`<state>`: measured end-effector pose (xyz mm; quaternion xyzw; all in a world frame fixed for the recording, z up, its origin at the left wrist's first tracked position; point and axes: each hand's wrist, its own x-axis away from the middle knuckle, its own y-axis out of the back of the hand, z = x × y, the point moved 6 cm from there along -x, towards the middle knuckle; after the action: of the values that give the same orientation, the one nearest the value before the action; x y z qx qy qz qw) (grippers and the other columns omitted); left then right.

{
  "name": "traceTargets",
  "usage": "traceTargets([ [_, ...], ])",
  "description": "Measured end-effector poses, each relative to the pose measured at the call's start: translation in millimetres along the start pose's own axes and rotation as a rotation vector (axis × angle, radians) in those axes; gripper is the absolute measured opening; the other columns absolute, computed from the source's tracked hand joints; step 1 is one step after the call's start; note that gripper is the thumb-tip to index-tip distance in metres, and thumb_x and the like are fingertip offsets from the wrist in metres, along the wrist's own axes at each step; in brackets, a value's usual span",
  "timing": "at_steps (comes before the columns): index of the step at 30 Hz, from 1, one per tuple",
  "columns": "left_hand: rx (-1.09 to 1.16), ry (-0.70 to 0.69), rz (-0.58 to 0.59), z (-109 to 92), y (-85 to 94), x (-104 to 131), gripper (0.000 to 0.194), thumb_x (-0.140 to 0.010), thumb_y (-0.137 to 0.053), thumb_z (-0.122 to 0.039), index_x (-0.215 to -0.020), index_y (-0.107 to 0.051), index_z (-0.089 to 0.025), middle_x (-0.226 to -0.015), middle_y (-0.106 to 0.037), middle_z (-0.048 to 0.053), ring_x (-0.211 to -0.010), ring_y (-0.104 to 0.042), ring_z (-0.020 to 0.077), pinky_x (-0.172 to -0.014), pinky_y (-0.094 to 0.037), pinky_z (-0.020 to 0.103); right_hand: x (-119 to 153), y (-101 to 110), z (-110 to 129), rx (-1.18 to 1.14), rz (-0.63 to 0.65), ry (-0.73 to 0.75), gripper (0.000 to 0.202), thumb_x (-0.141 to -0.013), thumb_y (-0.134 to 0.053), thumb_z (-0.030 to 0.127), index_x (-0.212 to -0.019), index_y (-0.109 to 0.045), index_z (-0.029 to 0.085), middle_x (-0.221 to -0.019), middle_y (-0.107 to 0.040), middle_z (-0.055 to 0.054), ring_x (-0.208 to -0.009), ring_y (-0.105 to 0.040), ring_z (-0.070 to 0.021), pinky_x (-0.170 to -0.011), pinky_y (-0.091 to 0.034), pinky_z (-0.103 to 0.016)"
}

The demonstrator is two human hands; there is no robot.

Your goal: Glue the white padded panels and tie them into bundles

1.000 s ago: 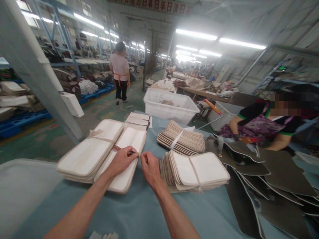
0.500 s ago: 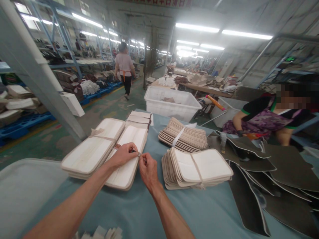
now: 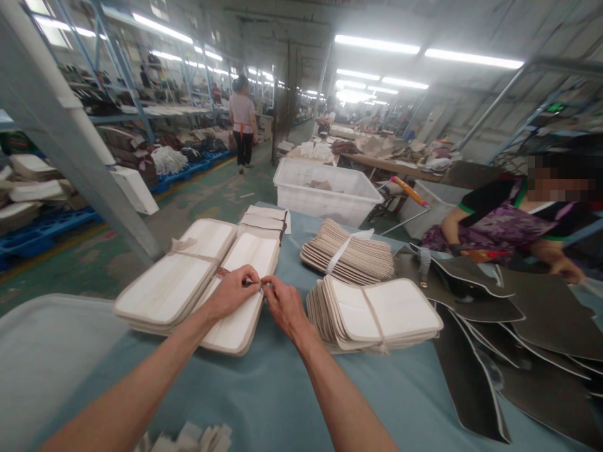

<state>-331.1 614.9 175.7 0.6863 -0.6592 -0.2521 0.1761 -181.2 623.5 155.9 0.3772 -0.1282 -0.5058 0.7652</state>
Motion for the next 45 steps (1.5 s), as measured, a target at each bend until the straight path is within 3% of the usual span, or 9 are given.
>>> traceTargets([
  [8, -0.070, -0.078, -0.028, -3.2, -2.6, 3.4, 0.016, -0.087, -0.055, -0.037, -0.087, -0.062, -0.022, -0.084, -0.072, 0.002, -0.082, -0.068, 0.0202, -0.080, -0.052, 0.032, -14.9, 1.1, 8.2, 0.222, 0.143, 0.034, 0.020, -0.106, -0.041, 0.027, -0.111, -0.059, 0.018, -0.090, -0.076, -0.011, -0.078, -0.071, -0.0242, -0.068, -0.041, -0.029],
  [16, -0.254, -0.181, 0.016, -13.6, -11.2, 8.2, 0.023, -0.092, -0.046, -0.025, -0.096, -0.068, -0.021, -0.101, -0.074, 0.011, -0.100, -0.067, 0.0277, -0.094, -0.048, 0.041, -7.4, 2.8, 8.5, 0.263, 0.118, 0.037, 0.021, -0.109, -0.036, 0.029, -0.111, -0.054, 0.018, -0.093, -0.077, -0.010, -0.080, -0.071, -0.0213, -0.066, -0.037, -0.028],
  [23, -0.369, -0.189, 0.072, -20.3, -10.9, 5.9, 0.018, -0.091, -0.048, -0.021, -0.090, -0.066, -0.022, -0.093, -0.073, 0.009, -0.090, -0.066, 0.0255, -0.085, -0.047, 0.037, -8.1, 4.0, 7.9, 0.302, 0.104, 0.033, 0.019, -0.108, -0.040, 0.029, -0.109, -0.056, 0.019, -0.092, -0.077, -0.009, -0.080, -0.072, -0.0214, -0.064, -0.036, -0.027],
  [34, -0.423, -0.166, 0.206, -23.7, -1.6, -16.0, 0.008, -0.073, -0.059, -0.019, -0.076, -0.064, -0.024, -0.073, -0.069, 0.001, -0.072, -0.063, 0.0217, -0.066, -0.036, 0.029, -9.1, 7.7, 12.4, 0.362, 0.140, 0.031, 0.018, -0.107, -0.045, 0.027, -0.112, -0.059, 0.017, -0.095, -0.078, -0.012, -0.085, -0.074, -0.0248, -0.065, -0.036, -0.029],
  [38, -0.411, -0.197, 0.215, -21.1, -3.5, -14.1, 0.003, -0.076, -0.060, -0.026, -0.077, -0.062, -0.024, -0.073, -0.068, 0.001, -0.071, -0.061, 0.0207, -0.066, -0.036, 0.029, -10.6, 9.3, 11.0, 0.358, 0.154, 0.035, 0.018, -0.106, -0.046, 0.027, -0.113, -0.060, 0.018, -0.096, -0.078, -0.011, -0.085, -0.074, -0.0243, -0.065, -0.036, -0.029],
  [45, -0.389, -0.236, 0.195, -14.1, -0.2, -12.9, 0.012, -0.085, -0.053, -0.030, -0.084, -0.062, -0.023, -0.079, -0.071, 0.000, -0.075, -0.064, 0.0188, -0.071, -0.042, 0.028, -17.9, 12.2, 8.1, 0.308, 0.179, 0.041, 0.015, -0.104, -0.049, 0.027, -0.110, -0.062, 0.020, -0.094, -0.077, -0.007, -0.085, -0.071, -0.0218, -0.067, -0.034, -0.028],
])
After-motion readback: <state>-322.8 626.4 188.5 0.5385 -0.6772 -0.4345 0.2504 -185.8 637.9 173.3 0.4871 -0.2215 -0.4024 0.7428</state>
